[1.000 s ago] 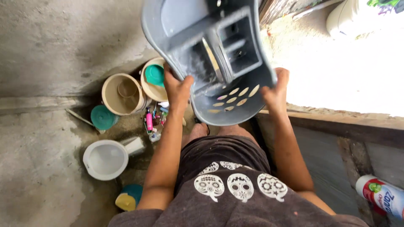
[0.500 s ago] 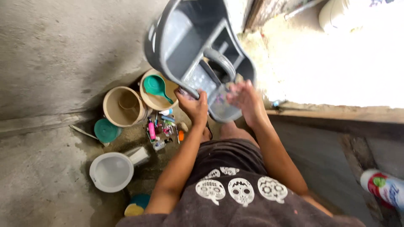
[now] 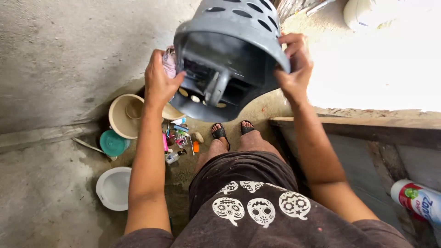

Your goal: Scrubbing and cleaning a plastic storage caddy in a bathroom environment using a rag and cleaning solution.

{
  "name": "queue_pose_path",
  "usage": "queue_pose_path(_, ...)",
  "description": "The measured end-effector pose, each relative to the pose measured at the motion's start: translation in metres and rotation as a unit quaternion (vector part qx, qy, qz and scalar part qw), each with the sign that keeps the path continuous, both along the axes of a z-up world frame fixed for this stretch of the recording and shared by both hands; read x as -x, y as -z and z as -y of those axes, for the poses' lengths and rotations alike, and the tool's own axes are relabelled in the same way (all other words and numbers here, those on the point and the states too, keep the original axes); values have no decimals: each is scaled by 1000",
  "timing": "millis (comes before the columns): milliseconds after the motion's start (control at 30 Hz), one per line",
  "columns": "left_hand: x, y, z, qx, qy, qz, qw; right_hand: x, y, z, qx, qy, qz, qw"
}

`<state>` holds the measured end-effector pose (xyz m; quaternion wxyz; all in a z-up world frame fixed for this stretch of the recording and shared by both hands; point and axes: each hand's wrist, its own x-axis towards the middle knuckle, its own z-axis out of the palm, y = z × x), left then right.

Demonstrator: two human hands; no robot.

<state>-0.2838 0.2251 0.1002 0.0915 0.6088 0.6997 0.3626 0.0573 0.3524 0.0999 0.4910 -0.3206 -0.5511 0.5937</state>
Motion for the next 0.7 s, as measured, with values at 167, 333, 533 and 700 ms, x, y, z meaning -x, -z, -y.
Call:
queue_pose_path(167, -15, -15, -2, 9, -113, 0, 994, 34, 1, 24, -233, 101, 55, 966)
queue_pose_path(333, -92, -7, -39, -107, -79, -28, 991, 38, -10, 24, -132, 83, 41, 987)
queue_pose_path(533, -131, 12, -43, -83, 68, -127, 986, 30, -4, 30, -86, 84, -9, 993)
queue_pose_path(700, -155, 58, -31, 38, 192, -151, 969, 39, 6, 47, -56, 92, 11, 994)
